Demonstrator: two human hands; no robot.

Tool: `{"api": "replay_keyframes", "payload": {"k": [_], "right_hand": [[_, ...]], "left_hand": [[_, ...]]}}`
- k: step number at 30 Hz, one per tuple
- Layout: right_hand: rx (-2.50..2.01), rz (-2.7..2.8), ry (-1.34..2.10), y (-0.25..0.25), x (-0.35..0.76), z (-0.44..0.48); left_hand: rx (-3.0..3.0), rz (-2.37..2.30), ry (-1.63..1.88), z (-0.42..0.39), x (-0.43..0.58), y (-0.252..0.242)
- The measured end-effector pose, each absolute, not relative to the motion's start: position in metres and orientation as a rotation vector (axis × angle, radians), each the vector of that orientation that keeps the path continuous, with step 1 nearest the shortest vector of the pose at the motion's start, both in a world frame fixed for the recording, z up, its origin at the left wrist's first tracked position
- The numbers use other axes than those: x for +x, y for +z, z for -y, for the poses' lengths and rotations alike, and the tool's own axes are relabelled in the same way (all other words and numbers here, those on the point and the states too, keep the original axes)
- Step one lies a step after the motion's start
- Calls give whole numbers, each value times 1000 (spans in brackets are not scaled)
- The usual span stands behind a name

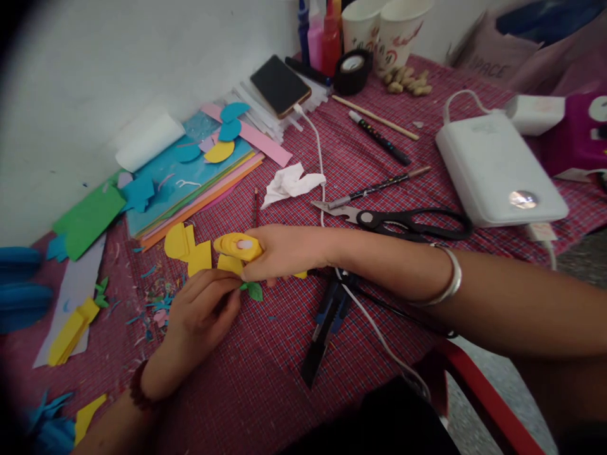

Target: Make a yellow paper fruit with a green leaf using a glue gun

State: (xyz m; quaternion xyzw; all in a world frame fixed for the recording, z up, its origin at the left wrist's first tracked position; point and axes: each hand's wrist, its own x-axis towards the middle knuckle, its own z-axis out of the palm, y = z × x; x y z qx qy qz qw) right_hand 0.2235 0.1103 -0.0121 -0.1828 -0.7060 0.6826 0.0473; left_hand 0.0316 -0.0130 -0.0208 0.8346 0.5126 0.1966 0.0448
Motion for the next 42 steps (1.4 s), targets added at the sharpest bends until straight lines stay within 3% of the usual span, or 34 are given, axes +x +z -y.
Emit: {"api": "replay_keyframes", "payload": {"k": [19, 26, 42], "right_hand": [[-496, 2156, 2095, -12, 222, -111], [-793, 2041, 2109, 1, 224, -108], [-732, 2136, 2189, 2, 220, -108]], "left_hand": [[1527, -1776, 1007, 8, 29, -17], [1696, -1688, 990, 8, 29, -19], [1632, -1739, 1028, 9, 26, -22]]}}
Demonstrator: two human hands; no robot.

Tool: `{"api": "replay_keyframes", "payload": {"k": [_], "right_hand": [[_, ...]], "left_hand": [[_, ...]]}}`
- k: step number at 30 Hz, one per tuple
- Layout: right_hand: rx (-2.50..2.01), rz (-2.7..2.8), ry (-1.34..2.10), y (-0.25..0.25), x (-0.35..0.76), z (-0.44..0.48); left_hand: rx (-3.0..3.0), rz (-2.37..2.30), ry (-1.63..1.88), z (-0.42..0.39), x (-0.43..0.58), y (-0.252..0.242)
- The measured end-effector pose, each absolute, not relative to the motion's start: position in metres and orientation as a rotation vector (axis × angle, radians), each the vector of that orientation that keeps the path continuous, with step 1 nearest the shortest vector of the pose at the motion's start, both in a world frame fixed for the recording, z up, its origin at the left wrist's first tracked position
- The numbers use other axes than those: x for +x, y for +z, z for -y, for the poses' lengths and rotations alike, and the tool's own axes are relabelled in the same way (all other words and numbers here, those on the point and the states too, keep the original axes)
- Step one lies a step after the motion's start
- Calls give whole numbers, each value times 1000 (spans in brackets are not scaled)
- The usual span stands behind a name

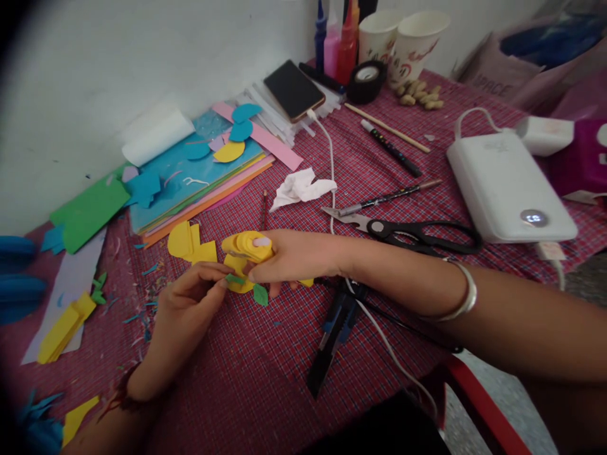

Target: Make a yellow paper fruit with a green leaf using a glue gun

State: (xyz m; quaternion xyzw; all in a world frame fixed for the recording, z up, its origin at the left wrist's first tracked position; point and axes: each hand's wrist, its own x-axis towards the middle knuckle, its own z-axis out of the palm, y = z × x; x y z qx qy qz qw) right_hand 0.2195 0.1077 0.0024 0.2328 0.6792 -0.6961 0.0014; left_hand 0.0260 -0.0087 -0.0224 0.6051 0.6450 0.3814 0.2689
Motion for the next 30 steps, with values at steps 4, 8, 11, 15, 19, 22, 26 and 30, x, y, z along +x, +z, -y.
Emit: {"api": "replay_keyframes", "payload": {"k": [4, 8, 11, 15, 19, 22, 26, 30], "right_hand": [[709, -2162, -2164, 1, 220, -109], [709, -2143, -2173, -1, 221, -109], [739, -2130, -2211, -2, 220, -107], [716, -2198, -2354, -2, 220, -105], [533, -2297, -2291, -1, 222, -107], [471, -2373, -2211, -2, 224, -108], [514, -2469, -2099, -3, 225, -107], [579, -2498, -2051, -3, 224, -105]], "left_hand": [[1602, -1744, 1061, 9, 26, -23], [1591, -1742, 1069, 9, 25, -24], [1586, -1733, 1070, 9, 25, -24], [1595, -1723, 1060, 9, 25, -23], [1665, -1717, 1041, 8, 27, -24], [1691, -1709, 1057, 6, 28, -26], [1714, -1713, 1066, 4, 30, -27], [1766, -1735, 1094, 2, 30, -27]]}}
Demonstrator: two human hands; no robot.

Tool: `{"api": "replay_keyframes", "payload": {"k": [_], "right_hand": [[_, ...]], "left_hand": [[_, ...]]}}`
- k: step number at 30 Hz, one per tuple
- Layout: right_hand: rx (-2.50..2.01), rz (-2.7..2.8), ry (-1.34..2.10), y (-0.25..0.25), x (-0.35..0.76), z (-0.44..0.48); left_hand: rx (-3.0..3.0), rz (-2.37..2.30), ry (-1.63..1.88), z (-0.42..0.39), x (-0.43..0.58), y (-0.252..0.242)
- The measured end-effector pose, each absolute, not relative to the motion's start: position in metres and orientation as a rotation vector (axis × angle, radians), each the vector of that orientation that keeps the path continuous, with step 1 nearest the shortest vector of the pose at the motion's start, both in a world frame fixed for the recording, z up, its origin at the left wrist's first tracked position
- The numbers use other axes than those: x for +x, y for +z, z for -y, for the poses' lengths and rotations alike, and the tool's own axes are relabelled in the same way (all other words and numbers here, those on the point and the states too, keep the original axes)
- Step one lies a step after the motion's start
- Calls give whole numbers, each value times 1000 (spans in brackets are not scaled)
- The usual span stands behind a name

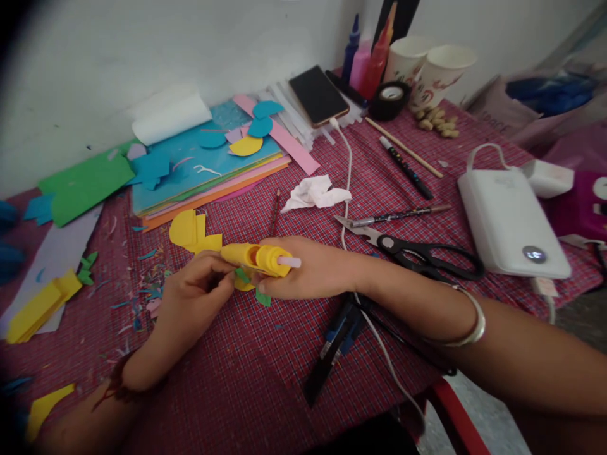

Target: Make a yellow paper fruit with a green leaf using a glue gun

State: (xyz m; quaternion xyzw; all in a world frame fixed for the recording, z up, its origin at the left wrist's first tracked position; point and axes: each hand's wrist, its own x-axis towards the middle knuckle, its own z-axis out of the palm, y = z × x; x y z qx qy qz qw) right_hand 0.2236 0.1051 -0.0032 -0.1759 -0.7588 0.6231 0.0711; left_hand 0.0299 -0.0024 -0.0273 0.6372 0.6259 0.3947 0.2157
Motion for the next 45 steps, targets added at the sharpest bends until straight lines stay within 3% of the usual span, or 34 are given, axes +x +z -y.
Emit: {"api": "replay_keyframes", "payload": {"k": [16, 23, 45], "right_hand": [[-569, 2205, 1996, -5, 222, -103], [-653, 2138, 2009, -6, 220, -103], [-701, 2084, 2080, -5, 218, -103]], "left_hand": [[2155, -1410, 917, 24, 29, -11], [1867, -1813, 880, 13, 35, -20], [1875, -1848, 687, 12, 48, -29]]}}
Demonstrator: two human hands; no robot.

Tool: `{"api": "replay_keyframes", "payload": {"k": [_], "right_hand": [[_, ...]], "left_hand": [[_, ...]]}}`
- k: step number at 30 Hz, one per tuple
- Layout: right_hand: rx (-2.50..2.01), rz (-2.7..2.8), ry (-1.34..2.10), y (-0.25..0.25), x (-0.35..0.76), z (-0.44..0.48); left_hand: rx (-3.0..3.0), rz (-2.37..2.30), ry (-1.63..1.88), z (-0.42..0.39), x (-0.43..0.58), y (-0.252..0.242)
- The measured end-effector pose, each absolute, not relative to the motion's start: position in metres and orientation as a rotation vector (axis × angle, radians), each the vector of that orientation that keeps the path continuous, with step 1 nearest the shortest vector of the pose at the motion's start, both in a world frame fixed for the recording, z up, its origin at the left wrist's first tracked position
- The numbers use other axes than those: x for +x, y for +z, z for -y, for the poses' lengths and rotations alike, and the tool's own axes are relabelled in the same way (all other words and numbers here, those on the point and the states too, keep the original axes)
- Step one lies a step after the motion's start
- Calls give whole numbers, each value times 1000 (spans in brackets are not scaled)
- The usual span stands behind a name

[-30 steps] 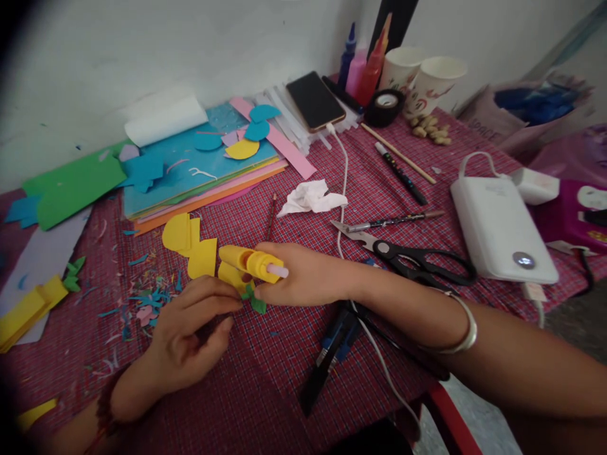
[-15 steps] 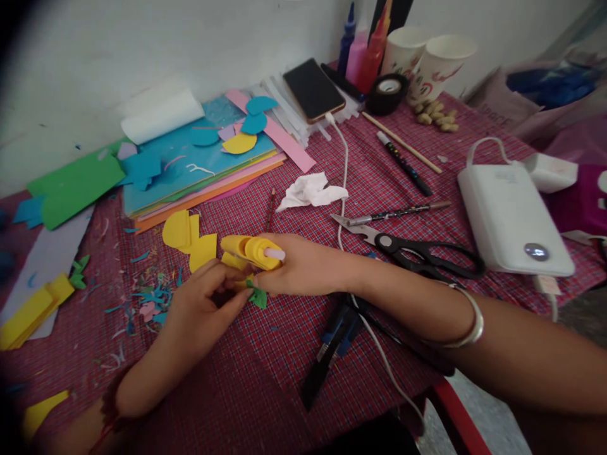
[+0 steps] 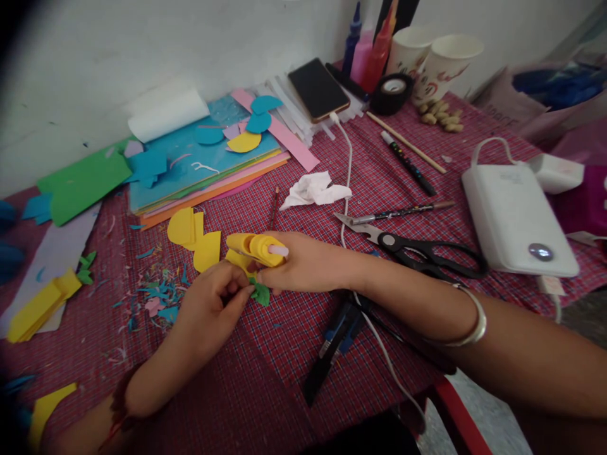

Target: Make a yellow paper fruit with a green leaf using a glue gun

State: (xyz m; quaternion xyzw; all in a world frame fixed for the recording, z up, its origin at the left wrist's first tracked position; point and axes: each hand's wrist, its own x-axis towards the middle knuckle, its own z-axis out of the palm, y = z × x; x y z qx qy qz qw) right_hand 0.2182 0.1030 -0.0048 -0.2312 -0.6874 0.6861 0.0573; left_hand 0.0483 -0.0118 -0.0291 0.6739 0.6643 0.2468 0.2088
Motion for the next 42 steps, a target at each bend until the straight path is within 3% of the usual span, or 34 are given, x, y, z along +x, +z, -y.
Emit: {"api": "replay_keyframes", "payload": {"k": [14, 34, 42], "right_hand": [[-726, 2067, 2110, -4, 218, -103], [-731, 2047, 2099, -4, 216, -103], [-774, 2153, 2020, -10, 215, -102]], "left_hand": [[1864, -1789, 718, 10, 45, -20], [1664, -1956, 387, 1, 53, -12], [2143, -2008, 551, 18, 60, -24]]}}
